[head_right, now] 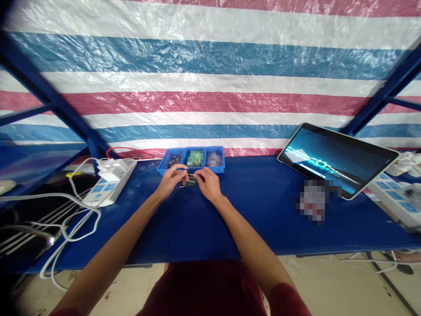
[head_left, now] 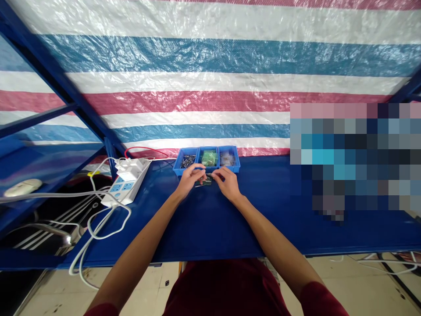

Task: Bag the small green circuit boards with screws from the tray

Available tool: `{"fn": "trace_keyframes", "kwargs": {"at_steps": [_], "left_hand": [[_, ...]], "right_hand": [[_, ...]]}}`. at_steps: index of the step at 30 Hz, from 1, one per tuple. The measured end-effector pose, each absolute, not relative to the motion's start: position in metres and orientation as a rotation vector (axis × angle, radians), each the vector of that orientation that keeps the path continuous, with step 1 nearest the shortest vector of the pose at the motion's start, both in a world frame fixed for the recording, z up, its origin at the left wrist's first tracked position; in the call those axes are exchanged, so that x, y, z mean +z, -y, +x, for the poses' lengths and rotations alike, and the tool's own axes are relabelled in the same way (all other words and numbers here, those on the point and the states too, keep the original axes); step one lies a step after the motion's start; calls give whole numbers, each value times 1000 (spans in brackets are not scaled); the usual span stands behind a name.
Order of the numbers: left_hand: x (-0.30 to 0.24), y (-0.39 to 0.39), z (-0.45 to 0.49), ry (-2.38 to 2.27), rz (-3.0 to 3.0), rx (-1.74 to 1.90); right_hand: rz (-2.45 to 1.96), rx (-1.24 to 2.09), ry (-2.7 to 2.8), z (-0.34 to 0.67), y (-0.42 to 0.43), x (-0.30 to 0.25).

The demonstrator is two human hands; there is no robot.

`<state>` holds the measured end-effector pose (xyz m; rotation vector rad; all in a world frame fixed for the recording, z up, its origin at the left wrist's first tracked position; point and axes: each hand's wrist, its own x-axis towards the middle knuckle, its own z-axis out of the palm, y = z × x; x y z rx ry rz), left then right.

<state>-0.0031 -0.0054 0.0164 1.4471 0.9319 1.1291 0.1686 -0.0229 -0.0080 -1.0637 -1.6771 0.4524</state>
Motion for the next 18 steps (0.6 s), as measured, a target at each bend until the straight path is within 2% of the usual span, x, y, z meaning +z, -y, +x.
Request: {"fn": "trace_keyframes", "kwargs": {"at_steps": [5, 10, 13, 18], "left_hand": [[13, 1, -8, -1102, 1661, 1212], [9, 2, -13, -1269, 2172, 1252], [13, 3, -17, -1221, 2437, 1045], [17, -5, -35, -1140, 2668, 487]], "right_hand": [[-1118, 815, 1357, 171, 18, -7], [-973, 1043, 976, 176, 7, -12], [-973, 1057, 968, 178, 5, -12], [-1088, 925, 1174, 175, 10, -13]]}}
